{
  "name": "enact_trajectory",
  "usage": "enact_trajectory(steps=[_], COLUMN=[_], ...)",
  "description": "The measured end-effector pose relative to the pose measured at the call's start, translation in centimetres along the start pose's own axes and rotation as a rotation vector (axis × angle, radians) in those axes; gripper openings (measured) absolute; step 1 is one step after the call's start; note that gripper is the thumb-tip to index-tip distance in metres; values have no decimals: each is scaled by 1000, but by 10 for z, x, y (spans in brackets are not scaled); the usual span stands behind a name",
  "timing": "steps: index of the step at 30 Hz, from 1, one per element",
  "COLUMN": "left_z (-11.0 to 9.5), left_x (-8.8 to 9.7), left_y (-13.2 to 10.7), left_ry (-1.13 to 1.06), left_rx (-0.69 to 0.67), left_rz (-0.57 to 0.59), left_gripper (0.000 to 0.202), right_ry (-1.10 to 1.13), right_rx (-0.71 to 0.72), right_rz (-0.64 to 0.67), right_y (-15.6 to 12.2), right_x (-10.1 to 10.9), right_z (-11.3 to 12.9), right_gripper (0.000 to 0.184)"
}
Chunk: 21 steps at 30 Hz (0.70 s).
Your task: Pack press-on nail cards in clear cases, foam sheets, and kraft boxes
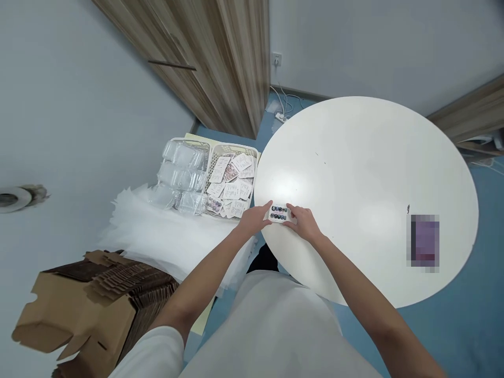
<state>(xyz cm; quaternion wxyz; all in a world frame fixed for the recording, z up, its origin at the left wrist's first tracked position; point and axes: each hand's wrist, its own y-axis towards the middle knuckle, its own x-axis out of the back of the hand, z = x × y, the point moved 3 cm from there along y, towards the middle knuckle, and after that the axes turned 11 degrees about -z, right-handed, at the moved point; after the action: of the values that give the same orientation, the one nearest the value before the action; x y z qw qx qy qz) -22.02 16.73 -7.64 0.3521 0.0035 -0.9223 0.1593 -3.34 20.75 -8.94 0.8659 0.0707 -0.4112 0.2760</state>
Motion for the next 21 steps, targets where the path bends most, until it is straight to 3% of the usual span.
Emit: enact_trajectory(steps=[6, 15, 21], left_z=[10, 14, 12], left_x=[-13, -25, -29], left_y=[16, 17, 12], left_ry=[56, 161, 452], left_rx=[21, -4, 20], left_rz=[40, 44, 205], left_gripper=[67, 67, 66], right_ry=[-132, -262, -302], right_rx=[-39, -92, -171], right_rz=[-22, -62, -71], right_y=[12, 15, 13], right_x=[-13, -23, -25], right_z=[-3, -1, 6], right_gripper=[52, 52, 52])
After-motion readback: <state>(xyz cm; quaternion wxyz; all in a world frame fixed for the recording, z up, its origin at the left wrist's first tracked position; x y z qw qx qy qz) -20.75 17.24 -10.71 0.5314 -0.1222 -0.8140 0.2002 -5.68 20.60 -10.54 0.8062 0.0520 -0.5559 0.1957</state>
